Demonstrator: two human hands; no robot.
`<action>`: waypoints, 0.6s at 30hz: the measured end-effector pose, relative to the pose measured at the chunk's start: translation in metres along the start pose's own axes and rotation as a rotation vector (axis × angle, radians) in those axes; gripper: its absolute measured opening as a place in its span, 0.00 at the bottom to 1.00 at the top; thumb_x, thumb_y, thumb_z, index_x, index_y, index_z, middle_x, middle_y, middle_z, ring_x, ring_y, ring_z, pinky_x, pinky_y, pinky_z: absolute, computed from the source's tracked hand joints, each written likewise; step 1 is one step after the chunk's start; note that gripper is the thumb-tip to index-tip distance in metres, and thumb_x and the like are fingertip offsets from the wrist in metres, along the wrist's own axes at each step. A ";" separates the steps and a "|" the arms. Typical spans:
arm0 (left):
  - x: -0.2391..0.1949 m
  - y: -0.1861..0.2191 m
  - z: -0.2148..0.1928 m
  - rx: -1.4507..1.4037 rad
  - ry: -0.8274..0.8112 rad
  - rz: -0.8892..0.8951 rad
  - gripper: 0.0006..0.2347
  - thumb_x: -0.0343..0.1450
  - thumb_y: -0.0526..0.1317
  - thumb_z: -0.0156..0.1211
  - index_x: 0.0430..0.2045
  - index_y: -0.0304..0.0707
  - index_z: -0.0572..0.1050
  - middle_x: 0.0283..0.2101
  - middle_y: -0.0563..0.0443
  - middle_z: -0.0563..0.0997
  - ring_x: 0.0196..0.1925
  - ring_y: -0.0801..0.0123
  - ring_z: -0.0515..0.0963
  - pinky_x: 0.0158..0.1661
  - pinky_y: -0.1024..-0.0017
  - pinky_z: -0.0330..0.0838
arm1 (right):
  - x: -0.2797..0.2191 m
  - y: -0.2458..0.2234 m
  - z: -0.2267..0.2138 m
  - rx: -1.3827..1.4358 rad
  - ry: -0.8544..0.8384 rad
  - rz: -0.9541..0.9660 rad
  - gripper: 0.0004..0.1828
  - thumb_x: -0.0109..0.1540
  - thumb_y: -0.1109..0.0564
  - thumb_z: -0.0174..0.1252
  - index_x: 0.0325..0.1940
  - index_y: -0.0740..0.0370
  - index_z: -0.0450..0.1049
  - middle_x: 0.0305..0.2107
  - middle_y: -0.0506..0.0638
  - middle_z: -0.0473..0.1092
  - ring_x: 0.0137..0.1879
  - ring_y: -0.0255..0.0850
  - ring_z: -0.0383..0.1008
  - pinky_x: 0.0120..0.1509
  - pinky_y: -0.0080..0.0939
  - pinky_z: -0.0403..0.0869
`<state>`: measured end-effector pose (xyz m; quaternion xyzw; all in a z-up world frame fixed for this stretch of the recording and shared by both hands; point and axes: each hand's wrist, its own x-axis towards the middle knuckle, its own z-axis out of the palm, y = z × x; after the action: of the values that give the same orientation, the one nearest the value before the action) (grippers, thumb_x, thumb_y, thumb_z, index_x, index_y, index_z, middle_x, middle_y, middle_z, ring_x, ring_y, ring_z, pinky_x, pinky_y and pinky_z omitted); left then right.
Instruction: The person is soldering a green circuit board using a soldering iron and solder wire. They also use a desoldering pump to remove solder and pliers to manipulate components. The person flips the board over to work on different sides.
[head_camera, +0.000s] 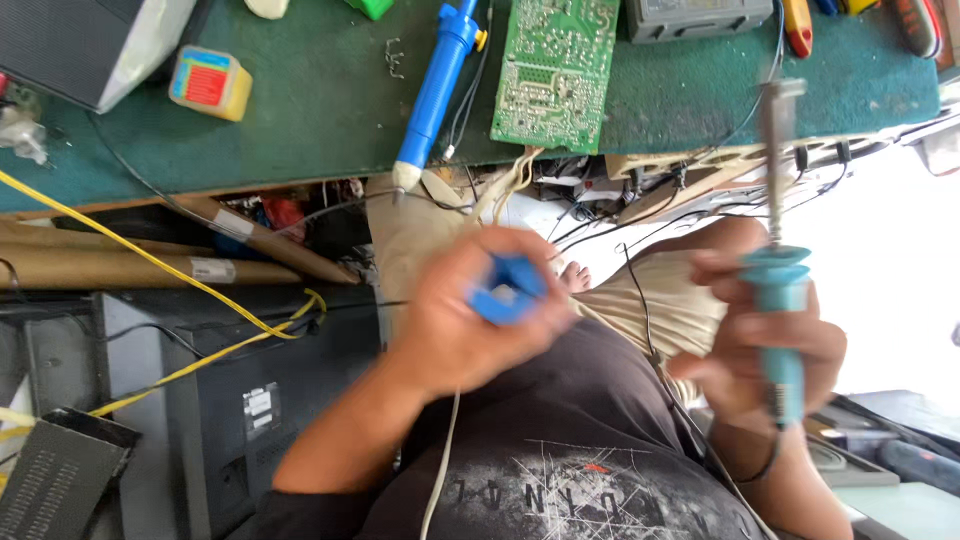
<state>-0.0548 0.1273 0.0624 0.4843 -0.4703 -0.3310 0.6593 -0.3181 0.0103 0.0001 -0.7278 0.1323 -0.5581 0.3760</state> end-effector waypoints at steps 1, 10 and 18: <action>-0.003 0.002 0.010 0.043 -0.125 0.012 0.14 0.71 0.35 0.72 0.47 0.42 0.74 0.41 0.54 0.83 0.40 0.73 0.84 0.61 0.70 0.77 | 0.011 -0.006 0.018 0.097 -0.094 0.006 0.28 0.59 0.51 0.69 0.58 0.51 0.62 0.52 0.68 0.70 0.63 0.62 0.79 0.67 0.55 0.86; 0.020 -0.006 0.005 0.272 -0.249 -0.195 0.16 0.69 0.43 0.73 0.48 0.49 0.74 0.39 0.64 0.87 0.38 0.79 0.86 0.44 0.76 0.81 | 0.047 0.004 0.029 0.024 -0.309 0.078 0.28 0.59 0.66 0.70 0.52 0.47 0.61 0.38 0.61 0.77 0.40 0.44 0.88 0.44 0.36 0.86; 0.070 -0.027 -0.034 0.359 0.173 -0.226 0.12 0.70 0.36 0.72 0.45 0.45 0.75 0.41 0.56 0.84 0.38 0.77 0.83 0.44 0.78 0.80 | 0.078 0.054 0.005 -0.184 -0.190 0.144 0.33 0.57 0.72 0.73 0.52 0.56 0.57 0.40 0.71 0.73 0.48 0.56 0.86 0.51 0.46 0.87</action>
<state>0.0012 0.0672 0.0548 0.6700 -0.4061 -0.2710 0.5591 -0.2742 -0.0724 0.0176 -0.7973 0.1985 -0.4438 0.3578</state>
